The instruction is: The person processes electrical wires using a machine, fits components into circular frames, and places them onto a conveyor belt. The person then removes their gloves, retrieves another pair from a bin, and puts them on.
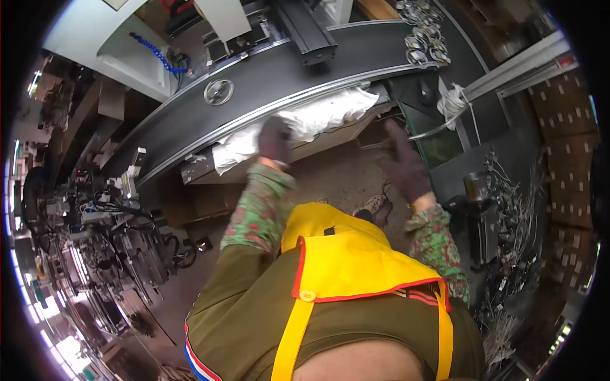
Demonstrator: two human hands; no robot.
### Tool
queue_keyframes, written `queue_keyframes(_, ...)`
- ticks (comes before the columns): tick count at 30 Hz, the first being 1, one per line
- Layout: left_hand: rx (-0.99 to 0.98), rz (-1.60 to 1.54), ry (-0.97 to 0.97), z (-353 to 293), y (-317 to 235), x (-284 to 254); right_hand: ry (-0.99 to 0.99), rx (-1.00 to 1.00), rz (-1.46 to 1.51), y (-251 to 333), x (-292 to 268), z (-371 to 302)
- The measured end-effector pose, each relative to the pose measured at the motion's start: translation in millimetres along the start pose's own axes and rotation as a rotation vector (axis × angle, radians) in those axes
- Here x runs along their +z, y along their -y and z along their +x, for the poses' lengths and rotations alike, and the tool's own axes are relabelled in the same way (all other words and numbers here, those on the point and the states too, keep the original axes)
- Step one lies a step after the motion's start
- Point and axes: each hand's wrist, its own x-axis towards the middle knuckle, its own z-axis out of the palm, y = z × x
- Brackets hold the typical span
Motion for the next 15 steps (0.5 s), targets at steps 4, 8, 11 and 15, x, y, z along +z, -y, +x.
queue_keyframes(4, -0.373, 1.359, -0.051, 102, 56, -192, -0.131, 0.074, 0.162, -19, -37, -23)
queue_keyframes(8, -0.242, 1.344, -0.031, 183, 36, -91, -0.176, 0.183, 0.103, -35, -49, -43)
queue_keyframes(11, -0.125, 1.305, -0.043, 176, -26, -20, -0.347, 0.016, 0.086, -40, -88, -55)
queue_keyframes(15, -0.087, 1.278, -0.123, 124, -67, -73, -0.759, -0.012, -0.287, -58, -189, -101)
